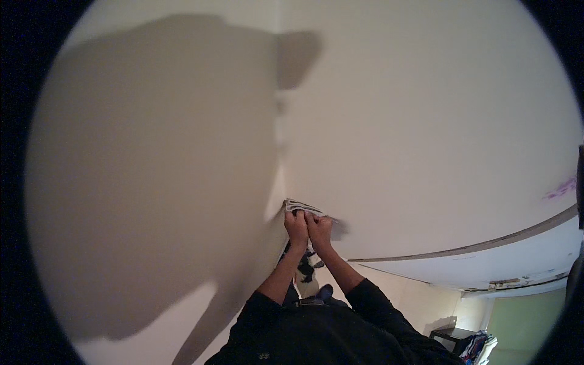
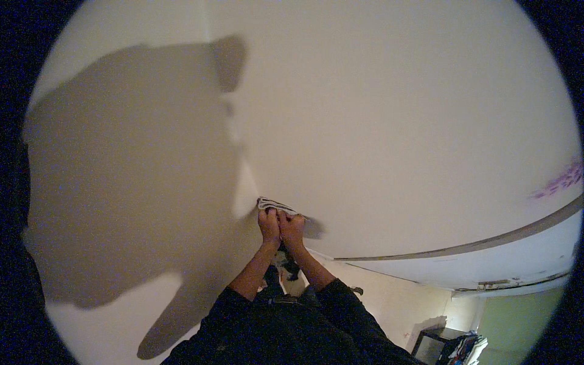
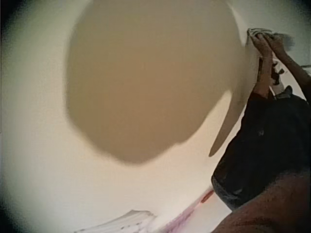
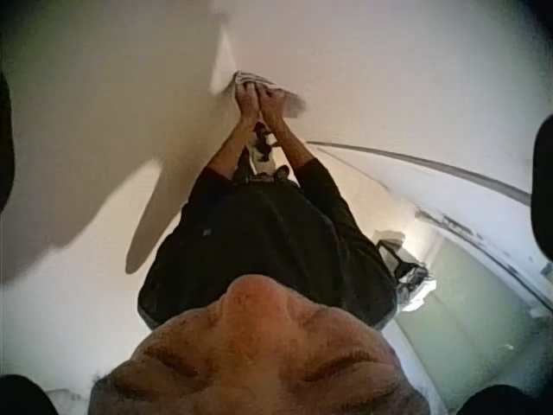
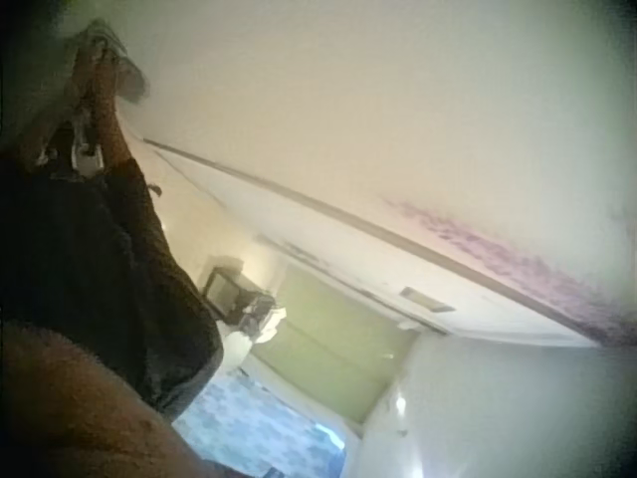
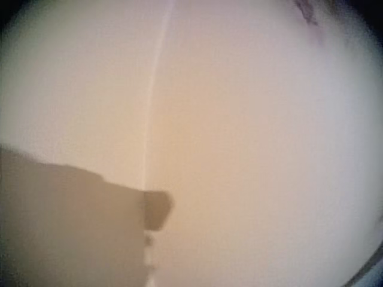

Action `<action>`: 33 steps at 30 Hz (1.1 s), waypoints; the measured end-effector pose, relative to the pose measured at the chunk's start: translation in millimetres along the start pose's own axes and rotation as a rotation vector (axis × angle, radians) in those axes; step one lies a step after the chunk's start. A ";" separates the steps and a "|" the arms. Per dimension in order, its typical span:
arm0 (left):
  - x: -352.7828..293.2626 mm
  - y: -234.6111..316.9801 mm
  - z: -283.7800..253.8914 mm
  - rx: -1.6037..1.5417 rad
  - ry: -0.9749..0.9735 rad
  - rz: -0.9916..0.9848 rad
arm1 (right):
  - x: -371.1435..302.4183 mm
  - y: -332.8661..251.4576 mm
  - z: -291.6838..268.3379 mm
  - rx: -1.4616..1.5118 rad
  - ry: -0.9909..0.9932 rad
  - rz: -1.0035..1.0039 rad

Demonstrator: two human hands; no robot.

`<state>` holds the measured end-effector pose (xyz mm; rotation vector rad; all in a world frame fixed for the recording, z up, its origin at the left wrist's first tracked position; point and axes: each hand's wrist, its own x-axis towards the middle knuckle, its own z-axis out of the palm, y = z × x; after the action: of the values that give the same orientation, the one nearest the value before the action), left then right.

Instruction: The person wipes a white wall with a gray cloth, moving from a door area to an adjacent wall with purple floral decals. The person uses both hands to rub the surface in circular and back-and-forth motions, focusing on different sections of the wall.

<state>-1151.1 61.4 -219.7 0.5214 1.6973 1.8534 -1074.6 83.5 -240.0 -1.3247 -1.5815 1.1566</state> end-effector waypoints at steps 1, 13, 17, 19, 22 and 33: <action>-5.3 3.0 0.7 -0.042 -0.003 0.049 | -3.7 -13.9 -4.7 0.093 -0.003 -0.001; -34.3 217.9 34.8 -0.004 0.056 1.034 | -27.7 -274.8 -93.4 0.610 -0.117 -0.306; -4.6 280.2 52.0 0.099 0.048 1.358 | -17.4 -341.3 -111.4 0.713 -0.169 -0.488; 4.3 286.2 51.3 0.166 -0.030 1.397 | -13.4 -352.2 -117.4 0.732 -0.168 -0.535; 24.7 258.7 48.5 0.153 -0.098 1.297 | -9.1 -339.1 -103.1 0.684 -0.159 -0.532; -1.2 -0.9 45.6 0.355 -0.019 0.936 | 0.3 -127.9 -75.4 0.248 -0.161 -0.279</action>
<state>-1121.4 95.7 -215.0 1.7006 1.9479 2.0839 -1042.2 89.6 -95.3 -0.8394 -1.6153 1.2582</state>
